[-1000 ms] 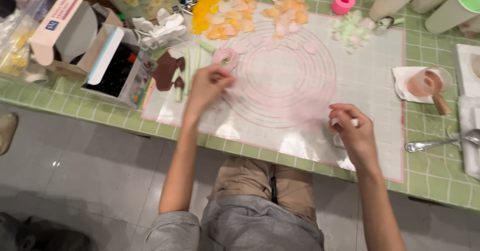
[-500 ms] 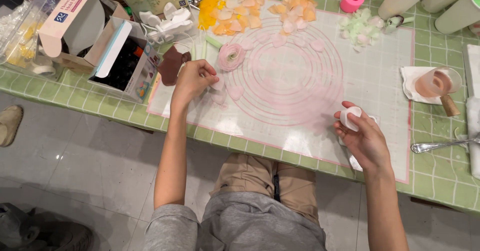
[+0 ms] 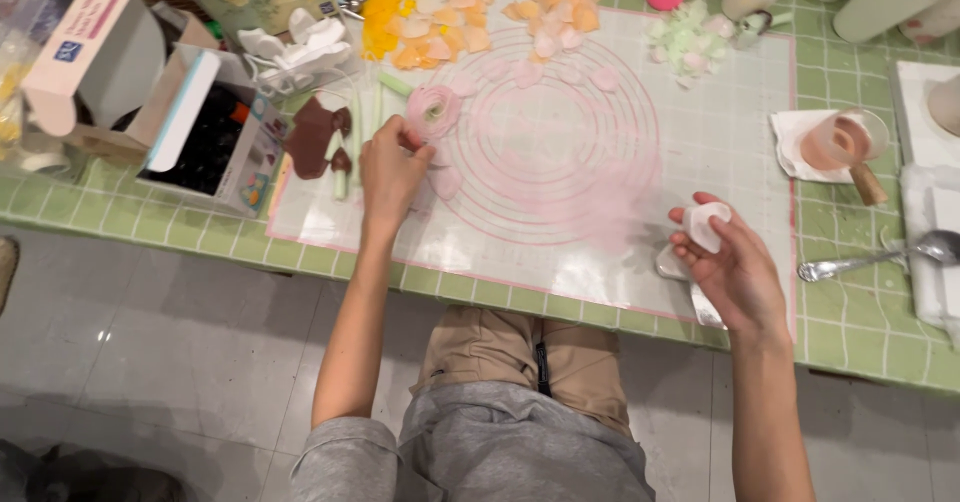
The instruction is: Molding small heart-shaped wax pieces using a silicone mold and pink wax sheets.
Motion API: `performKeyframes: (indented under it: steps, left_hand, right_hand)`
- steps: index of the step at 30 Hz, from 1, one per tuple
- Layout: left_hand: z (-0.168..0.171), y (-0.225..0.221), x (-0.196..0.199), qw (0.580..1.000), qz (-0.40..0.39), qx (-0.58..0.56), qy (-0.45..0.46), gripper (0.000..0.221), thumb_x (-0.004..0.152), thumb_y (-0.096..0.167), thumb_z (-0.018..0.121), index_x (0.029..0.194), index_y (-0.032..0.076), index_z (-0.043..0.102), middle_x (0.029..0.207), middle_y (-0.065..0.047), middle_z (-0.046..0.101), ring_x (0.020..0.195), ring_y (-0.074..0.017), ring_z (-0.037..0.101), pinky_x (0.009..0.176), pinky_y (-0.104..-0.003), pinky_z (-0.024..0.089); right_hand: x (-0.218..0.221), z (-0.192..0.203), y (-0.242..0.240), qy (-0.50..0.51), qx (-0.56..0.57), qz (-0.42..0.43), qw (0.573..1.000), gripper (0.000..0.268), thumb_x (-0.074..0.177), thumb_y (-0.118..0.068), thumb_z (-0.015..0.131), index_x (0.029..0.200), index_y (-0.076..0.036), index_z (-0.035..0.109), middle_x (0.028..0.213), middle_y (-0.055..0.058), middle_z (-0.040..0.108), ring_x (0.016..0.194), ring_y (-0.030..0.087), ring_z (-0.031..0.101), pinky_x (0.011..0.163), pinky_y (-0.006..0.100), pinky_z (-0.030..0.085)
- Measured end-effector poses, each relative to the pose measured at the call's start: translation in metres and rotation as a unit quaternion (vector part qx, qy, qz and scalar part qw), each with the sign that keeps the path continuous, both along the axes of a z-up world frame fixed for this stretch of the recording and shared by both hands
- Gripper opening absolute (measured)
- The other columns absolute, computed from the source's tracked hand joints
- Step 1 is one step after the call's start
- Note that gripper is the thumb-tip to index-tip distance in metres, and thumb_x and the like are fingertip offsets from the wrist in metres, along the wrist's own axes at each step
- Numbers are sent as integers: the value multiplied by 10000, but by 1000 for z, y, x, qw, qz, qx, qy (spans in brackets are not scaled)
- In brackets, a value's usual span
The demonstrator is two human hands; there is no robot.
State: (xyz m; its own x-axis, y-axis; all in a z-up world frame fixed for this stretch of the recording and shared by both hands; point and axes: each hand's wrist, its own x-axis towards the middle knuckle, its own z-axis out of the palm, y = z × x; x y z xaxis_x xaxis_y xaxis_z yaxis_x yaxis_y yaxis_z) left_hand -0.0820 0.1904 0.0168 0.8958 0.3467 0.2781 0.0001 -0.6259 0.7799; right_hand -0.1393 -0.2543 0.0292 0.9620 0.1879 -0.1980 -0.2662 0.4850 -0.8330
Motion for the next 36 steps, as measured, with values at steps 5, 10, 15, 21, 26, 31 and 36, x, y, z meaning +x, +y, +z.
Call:
performKeyframes:
  steps: [5,10,15,21,26,31,36]
  left_hand:
    - [36,-38,-19,992,4,112,-56,209,791,29,805,866,46,611,858,-106,706,817,-336,680,712,-440,497]
    - [37,-151,-29,975,-192,-23,-105,219,826,25,743,1026,82,675,923,-78,704,890,-285,686,800,-397,541]
    - [25,-274,-16,907,-418,49,8,294,815,138,782,1053,-3,685,1058,-176,658,1020,-343,644,886,-461,525]
    - [-19,-342,0,901,-392,188,3,218,779,45,754,963,-48,682,1184,-215,615,1102,-372,639,903,-440,558]
    - [1,-281,18,909,-413,43,-47,391,710,96,827,1051,-30,684,1168,-230,577,1070,-369,628,918,-430,537]
    - [13,-208,36,925,-380,-12,26,470,729,99,836,1162,1,684,1141,-136,588,1045,-293,646,912,-388,530]
    - [9,-197,38,926,-373,57,-2,498,686,112,882,1126,-34,701,1065,-145,605,1081,-315,605,911,-409,499]
  right_hand:
    - [-2,-12,-47,-22,-9,-108,994,338,1106,-190,520,1371,18,541,1246,259,681,973,296,718,850,354,580]
    - [1,-14,-73,-84,-92,-185,975,236,1139,-155,542,1288,27,524,1203,274,697,896,317,736,781,353,588]
    - [4,-8,-70,-114,-159,-207,959,229,1109,-117,512,1257,37,595,1178,243,702,910,282,741,815,343,606]
    - [-1,-22,-82,-114,-138,-211,961,164,1130,-150,514,1160,-8,589,1136,196,716,853,226,703,727,305,560]
    - [3,-22,-76,-97,-172,-204,959,162,1120,-183,559,1092,-29,597,1050,150,714,799,170,667,688,275,523]
    - [18,-3,-36,-117,-311,-166,928,115,1032,-125,673,1077,-21,652,989,71,692,823,90,660,675,230,498]
    - [44,17,2,-216,-492,-10,843,272,930,-137,746,1190,-62,720,925,2,697,736,35,599,610,232,487]
